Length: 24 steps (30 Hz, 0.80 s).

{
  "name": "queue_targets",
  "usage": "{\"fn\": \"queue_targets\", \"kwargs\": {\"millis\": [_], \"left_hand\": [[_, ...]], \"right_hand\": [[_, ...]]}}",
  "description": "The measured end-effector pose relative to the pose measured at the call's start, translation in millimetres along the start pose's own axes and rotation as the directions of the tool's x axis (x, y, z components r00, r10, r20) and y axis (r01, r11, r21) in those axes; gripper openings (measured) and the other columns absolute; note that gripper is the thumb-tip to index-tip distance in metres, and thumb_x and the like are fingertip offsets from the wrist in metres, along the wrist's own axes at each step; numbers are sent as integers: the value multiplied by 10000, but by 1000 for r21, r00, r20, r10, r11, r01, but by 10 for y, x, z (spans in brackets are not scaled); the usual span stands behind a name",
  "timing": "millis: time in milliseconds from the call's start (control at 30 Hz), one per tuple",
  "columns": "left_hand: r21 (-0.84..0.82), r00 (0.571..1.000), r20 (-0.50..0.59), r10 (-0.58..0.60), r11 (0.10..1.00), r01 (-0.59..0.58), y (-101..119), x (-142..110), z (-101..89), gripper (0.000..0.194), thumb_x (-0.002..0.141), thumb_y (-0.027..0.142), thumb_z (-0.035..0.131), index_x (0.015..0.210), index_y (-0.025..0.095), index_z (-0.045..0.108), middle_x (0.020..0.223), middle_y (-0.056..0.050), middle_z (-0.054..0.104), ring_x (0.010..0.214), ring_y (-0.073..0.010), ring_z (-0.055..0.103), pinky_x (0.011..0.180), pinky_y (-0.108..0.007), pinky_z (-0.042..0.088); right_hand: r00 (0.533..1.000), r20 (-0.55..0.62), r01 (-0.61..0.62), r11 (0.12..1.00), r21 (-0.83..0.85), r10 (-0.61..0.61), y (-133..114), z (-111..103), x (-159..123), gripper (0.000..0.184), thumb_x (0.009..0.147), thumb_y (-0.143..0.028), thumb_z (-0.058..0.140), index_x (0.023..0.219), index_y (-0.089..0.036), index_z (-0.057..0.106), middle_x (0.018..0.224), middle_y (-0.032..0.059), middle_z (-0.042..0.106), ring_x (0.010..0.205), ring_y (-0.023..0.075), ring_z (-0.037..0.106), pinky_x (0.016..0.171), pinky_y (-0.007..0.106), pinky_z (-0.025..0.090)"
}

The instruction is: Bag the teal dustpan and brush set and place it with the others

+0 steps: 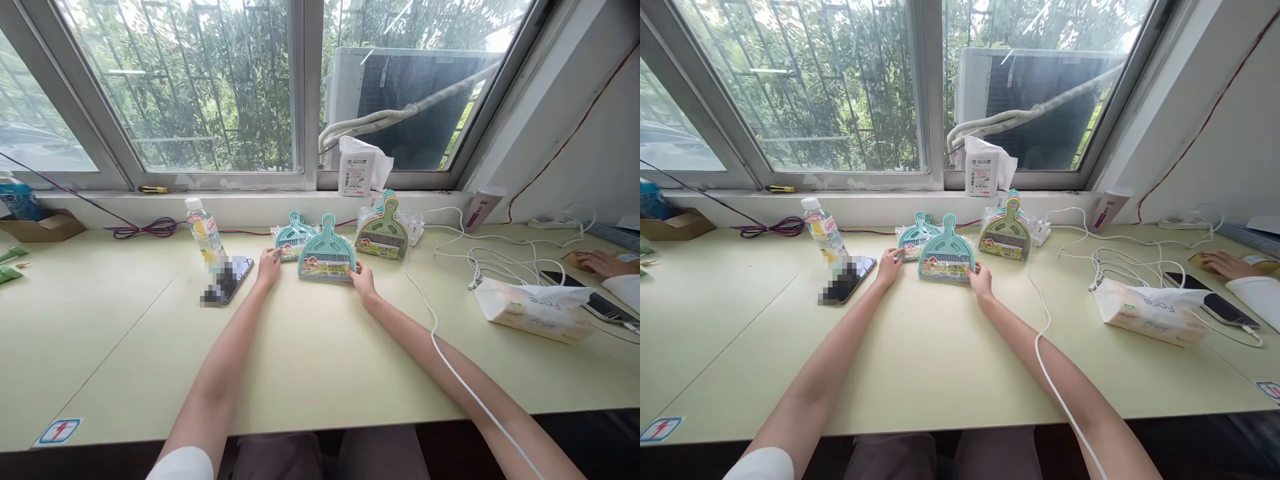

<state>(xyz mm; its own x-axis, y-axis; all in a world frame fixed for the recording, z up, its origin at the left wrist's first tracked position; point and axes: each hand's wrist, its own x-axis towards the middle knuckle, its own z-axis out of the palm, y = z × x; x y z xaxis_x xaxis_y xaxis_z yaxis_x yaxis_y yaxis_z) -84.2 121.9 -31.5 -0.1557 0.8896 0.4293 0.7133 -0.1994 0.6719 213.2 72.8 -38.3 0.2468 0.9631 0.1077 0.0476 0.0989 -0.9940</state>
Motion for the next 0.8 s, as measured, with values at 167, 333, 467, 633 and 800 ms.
{"fn": "queue_targets", "kwargs": {"millis": [167, 333, 467, 633, 800], "left_hand": [[-198, 996, -7, -90, 976, 87, -95, 100, 29, 320, 835, 180, 537, 1097, 144, 718, 1188, -132, 604, 930, -197, 632, 905, -346, 511], [-439, 971, 12, -237, 872, 218, -140, 109, 44, 574, 949, 523, 342, 1095, 90, 689, 1084, -162, 672, 959, -243, 642, 822, -363, 525], [-310, 989, 12, -149, 940, 146, -164, 106, 70, 599, 826, 444, 626, 1303, 90, 555, 1269, -196, 594, 1090, -276, 615, 947, -391, 474], [-137, 996, 17, -93, 986, 94, -162, 94, 125, 764, 817, 244, 627, 1493, 101, 301, 1443, -230, 454, 1352, -318, 425, 1109, -449, 327], [-133, 990, 86, -110, 984, 121, -137, 71, 117, 817, 866, 233, 548, 1547, 86, 122, 1418, -226, 492, 1353, -328, 428, 1085, -454, 344]], "right_hand": [[999, -2, 43, 992, -116, -43, -40, 461, 247, 314, 773, -205, 651, 1076, -134, 614, 1003, 119, 720, 893, 211, 682, 812, 335, 537], [990, -10, 131, 954, -271, -139, -111, 961, 400, 276, 832, -214, 588, 1099, -144, 599, 1039, 122, 691, 978, 229, 631, 885, 348, 480], [972, -131, 94, 838, -538, -193, -122, 1146, 484, 330, 803, -224, 617, 1126, -160, 593, 1295, 170, 548, 1250, 318, 444, 974, 419, 410], [976, 30, 194, 808, -556, -214, -77, 1207, 584, 570, 853, -203, 554, 1399, -180, 393, 1478, 141, 413, 1362, 286, 364, 1072, 427, 353], [983, 89, 184, 818, -545, -162, -19, 1238, 634, 634, 910, -232, 481, 1494, -162, 244, 1543, 153, 338, 1418, 286, 330, 1128, 463, 293]]}}
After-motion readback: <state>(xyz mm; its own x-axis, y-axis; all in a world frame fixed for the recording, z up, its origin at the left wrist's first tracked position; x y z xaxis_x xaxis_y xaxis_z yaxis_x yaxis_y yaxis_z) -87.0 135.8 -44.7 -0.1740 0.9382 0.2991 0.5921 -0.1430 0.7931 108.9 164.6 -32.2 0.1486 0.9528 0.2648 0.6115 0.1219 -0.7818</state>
